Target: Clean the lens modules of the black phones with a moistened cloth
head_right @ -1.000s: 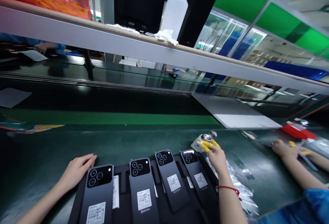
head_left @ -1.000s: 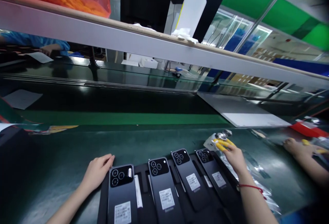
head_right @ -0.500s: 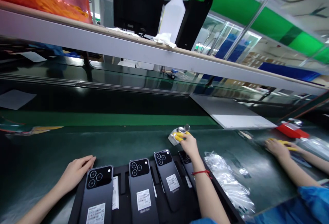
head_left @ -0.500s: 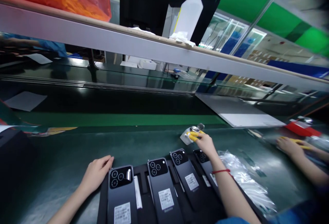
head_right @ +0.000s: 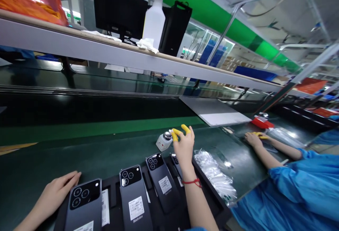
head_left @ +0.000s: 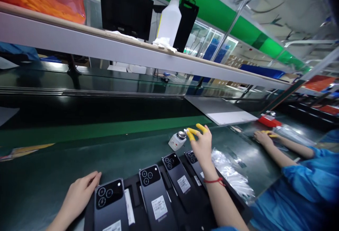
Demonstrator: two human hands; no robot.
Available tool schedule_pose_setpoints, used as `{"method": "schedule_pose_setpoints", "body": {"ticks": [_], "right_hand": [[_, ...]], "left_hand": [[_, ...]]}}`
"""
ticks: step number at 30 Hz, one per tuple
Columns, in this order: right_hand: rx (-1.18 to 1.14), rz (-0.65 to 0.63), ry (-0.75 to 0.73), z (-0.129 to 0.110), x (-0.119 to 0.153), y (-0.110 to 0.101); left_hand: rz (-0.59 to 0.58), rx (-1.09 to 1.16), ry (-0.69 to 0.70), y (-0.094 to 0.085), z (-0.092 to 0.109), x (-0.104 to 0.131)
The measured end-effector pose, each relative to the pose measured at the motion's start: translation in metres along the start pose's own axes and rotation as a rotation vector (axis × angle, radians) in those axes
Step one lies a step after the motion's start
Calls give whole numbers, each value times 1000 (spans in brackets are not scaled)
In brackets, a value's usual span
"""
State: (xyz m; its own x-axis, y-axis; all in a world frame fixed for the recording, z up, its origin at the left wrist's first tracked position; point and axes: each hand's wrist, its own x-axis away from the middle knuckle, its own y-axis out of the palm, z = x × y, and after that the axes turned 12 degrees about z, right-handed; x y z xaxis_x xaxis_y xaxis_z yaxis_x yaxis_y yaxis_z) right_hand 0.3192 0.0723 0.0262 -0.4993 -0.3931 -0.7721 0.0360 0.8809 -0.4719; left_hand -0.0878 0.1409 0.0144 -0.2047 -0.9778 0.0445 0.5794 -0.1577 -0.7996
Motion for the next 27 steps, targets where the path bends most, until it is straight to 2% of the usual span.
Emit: {"method": "schedule_pose_setpoints", "body": {"ticks": [3,7,11,14,16,18,20,22,24,27], "right_hand": [[60,-6,-119,-14,4,6],[161,-13,-184,-21,6,12],[222,-59,-244,-19,-3,5],[226,-91,-291,-33,-4,-2],[120,-106,-323,-55,7,-4],[-135,-186,-352,-88,29,-5],[-438,-412,-354,-126,61,-7],[-565,-603,-378,-161,94,-8],[-601,-640,-463,-186,119,-9],[-619,-631,-690,-199,134,-7]], "left_hand": [[-8,3,10,1,0,0],[-20,-3,54,1,0,2],[-17,8,70,2,0,2],[-4,4,62,3,0,4],[5,2,73,4,0,6],[14,0,93,5,0,8],[20,-1,101,7,-1,9],[21,-2,96,8,-2,10],[19,-1,93,9,-3,11],[14,4,90,10,-5,10]]}}
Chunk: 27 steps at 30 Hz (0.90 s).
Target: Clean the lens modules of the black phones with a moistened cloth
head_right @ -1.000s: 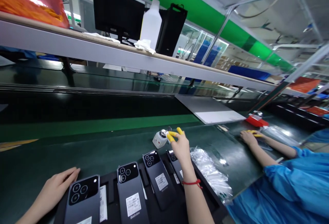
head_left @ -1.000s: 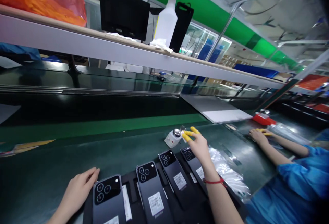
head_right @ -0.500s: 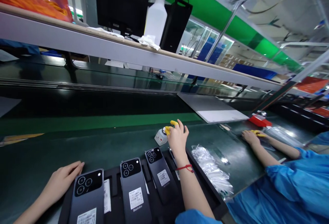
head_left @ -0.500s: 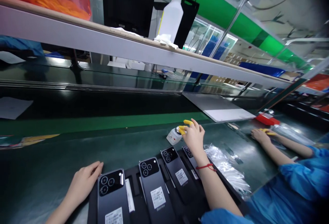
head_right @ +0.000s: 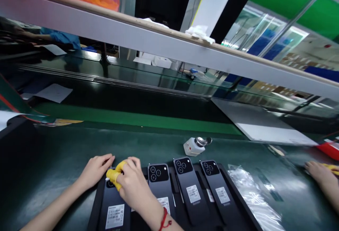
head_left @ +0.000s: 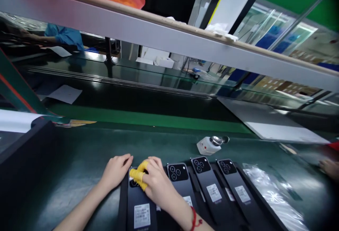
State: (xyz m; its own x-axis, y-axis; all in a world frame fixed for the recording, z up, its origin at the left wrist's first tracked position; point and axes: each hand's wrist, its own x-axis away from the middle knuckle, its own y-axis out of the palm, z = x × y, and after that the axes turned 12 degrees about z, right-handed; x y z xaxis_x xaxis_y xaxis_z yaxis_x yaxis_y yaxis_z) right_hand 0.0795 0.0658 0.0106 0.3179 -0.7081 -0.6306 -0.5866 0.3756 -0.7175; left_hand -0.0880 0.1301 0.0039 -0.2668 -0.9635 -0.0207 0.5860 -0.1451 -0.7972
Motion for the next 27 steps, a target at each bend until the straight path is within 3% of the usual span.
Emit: {"method": "schedule_pose_setpoints", "body": {"ticks": [2,5,10,13,16,20,22,27], "right_hand": [[-2,-56,-115,3,0,-3],[-39,-79,-157,7,1,-9],[33,58,-170,-3,2,6],[124,144,-111,1,0,11],[146,216,2,9,-1,4],[-19,123,-105,2,0,0],[4,97,-157,-3,0,3],[151,150,-19,11,1,2]], "left_hand": [[1,7,-1,1,-1,-1],[14,17,-2,5,-3,0],[27,30,-22,7,-3,1],[14,51,-22,5,-2,0],[13,64,-27,5,-2,-2],[20,68,-28,7,-4,-3],[19,65,-18,8,-4,-3],[1,47,6,3,-4,-3]]}}
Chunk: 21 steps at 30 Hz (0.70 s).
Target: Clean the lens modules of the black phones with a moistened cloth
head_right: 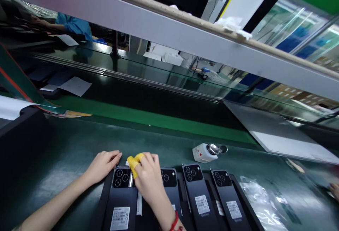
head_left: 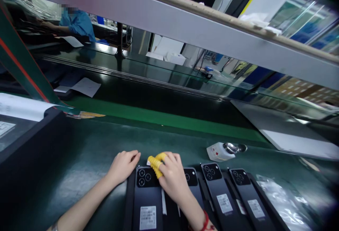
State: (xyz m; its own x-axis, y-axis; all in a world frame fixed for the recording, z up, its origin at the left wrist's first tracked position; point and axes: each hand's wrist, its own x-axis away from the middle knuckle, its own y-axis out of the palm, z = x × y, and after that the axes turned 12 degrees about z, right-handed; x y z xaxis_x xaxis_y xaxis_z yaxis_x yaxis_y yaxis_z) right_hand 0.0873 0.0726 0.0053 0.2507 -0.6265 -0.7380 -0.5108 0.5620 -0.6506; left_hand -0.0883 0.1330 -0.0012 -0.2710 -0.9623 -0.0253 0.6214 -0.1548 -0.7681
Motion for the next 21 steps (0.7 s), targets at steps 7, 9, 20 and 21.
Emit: {"method": "schedule_pose_setpoints", "body": {"ticks": [7,9,20,21], "right_hand": [[-87,1,-24,-9,2,2],[-119,0,-55,-6,-1,4],[-181,16,14,-2,6,8],[-190,-2,0,0,4,8]], "left_hand": [[-5,-22,12,1,-1,-1],[-5,-26,9,2,-2,0],[-7,-44,-1,-2,2,0],[-8,-47,-2,-2,2,0]]}}
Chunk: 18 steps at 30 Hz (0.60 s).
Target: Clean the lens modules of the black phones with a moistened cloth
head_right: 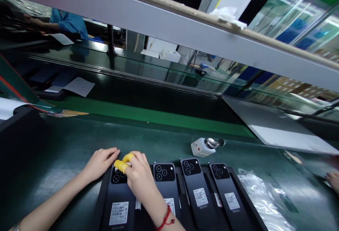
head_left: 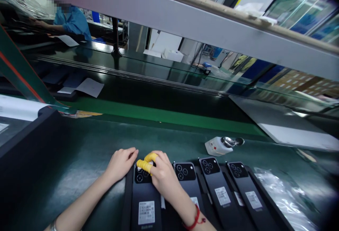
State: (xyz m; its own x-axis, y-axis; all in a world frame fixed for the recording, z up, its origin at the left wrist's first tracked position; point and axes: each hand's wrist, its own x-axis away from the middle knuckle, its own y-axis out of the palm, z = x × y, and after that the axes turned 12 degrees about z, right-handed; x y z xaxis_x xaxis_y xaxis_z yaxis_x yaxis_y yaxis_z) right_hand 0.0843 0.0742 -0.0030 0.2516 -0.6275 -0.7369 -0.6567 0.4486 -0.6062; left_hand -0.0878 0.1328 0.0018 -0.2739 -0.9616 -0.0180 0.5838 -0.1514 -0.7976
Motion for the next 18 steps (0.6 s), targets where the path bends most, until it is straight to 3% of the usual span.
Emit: {"method": "schedule_pose_setpoints", "body": {"ticks": [6,11,16,18], "right_hand": [[-22,-32,-26,23,-4,-25],[-49,35,9,8,-1,-14],[-99,-71,-33,9,-7,-18],[-89,-53,-20,10,-6,-20]], "left_hand": [[-11,-7,-2,-1,1,0],[-17,-19,-7,-1,3,-1],[-15,-23,-1,-1,2,-1],[-18,-23,-3,-1,2,0]]}}
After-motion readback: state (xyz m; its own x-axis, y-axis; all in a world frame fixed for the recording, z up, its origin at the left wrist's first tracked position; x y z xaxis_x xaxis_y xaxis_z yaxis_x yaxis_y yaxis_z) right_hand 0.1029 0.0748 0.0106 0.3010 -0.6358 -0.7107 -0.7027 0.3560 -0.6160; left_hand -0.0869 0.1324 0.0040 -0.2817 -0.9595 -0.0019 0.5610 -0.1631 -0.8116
